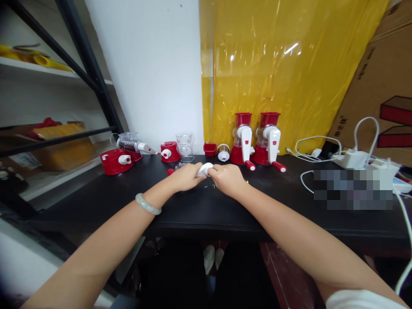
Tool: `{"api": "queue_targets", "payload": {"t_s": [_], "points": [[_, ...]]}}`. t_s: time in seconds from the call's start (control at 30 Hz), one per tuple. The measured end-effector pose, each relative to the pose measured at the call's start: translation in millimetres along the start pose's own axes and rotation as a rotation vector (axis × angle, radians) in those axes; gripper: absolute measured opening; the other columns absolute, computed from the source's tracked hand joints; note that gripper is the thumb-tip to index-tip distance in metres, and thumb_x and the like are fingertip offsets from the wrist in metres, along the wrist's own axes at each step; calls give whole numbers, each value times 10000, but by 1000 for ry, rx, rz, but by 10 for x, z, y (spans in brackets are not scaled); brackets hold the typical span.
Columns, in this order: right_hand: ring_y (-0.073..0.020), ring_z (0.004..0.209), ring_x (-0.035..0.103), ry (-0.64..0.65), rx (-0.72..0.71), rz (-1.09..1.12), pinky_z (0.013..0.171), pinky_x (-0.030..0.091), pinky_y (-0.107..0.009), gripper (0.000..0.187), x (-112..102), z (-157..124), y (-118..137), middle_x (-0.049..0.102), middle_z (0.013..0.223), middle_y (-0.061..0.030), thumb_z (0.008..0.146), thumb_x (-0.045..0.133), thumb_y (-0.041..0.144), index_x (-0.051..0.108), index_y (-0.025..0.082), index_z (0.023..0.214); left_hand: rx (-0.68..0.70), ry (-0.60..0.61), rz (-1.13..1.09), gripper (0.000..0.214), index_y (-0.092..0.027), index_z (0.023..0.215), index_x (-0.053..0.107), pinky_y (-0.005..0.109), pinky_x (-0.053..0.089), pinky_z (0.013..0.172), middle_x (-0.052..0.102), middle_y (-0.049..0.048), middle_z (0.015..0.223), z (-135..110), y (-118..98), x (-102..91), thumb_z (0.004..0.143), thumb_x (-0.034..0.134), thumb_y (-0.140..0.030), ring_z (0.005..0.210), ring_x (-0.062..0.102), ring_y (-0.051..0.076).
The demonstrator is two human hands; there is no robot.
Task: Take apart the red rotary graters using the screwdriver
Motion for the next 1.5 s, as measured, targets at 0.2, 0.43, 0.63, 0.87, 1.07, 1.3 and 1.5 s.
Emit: {"api": "queue_targets", "payload": {"t_s": [0.2, 0.43, 0.63, 0.87, 1.07, 1.3, 1.5], "points": [[-133, 679, 640, -67, 190, 207, 570, 338, -248, 241, 8, -11, -136, 735, 826, -17, 913, 545, 381, 719, 231, 986, -45, -61, 8, 289, -160, 1067, 505, 341, 485, 739, 682, 135, 1024, 4, 48, 1, 920, 466, -406, 915, 674, 275], [-164, 745, 664, -25, 189, 110, 568, 336, -260, 285, 52, -9, -79, 746, 911, -39, 948, 471, 361, 722, 235, 998, -65, -54, 54, 282, -167, 1068, 492, 364, 501, 720, 685, 137, 1018, 9, 16, 25, 923, 459, -407, 911, 679, 296], [-164, 696, 653, 43, 199, 13, 536, 262, -273, 319, 40, -3, -37, 746, 859, -59, 954, 451, 349, 734, 207, 913, -63, -71, 81, 230, -176, 1040, 468, 371, 508, 689, 690, 116, 974, -3, -36, 56, 926, 449, -376, 861, 689, 298], [-173, 671, 639, 35, 359, 111, 533, 271, -272, 209, 40, 13, -50, 745, 800, -32, 880, 561, 329, 740, 245, 813, -116, -62, 92, 221, -159, 1051, 465, 393, 511, 684, 684, 142, 963, -10, -92, 75, 925, 438, -339, 848, 689, 320], [-147, 614, 605, 12, 458, 378, 550, 333, -247, 112, 76, 24, -136, 698, 677, 6, 806, 618, 272, 729, 255, 802, -132, -24, 88, 244, -149, 1072, 469, 402, 511, 713, 680, 162, 984, -9, -90, 71, 927, 446, -344, 885, 684, 329], [-143, 627, 593, 3, 366, 376, 551, 306, -245, 132, 71, 28, -125, 686, 689, 2, 816, 589, 271, 696, 228, 753, -116, -29, 74, 251, -158, 1084, 473, 402, 508, 731, 681, 154, 996, -9, -61, 67, 928, 440, -353, 898, 681, 323], [-142, 656, 571, 24, 219, 260, 564, 266, -257, 147, 48, 35, -60, 682, 741, -4, 843, 549, 254, 652, 215, 746, -89, -6, 57, 261, -164, 1063, 494, 388, 508, 715, 684, 150, 1004, 1, -26, 61, 914, 456, -374, 889, 684, 317]]}}
Point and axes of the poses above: each hand's wrist, its own z-axis towards the middle knuckle, its own x-axis out of the palm, y = z × x, the point moved 5 cm from there along z, towards the middle knuckle
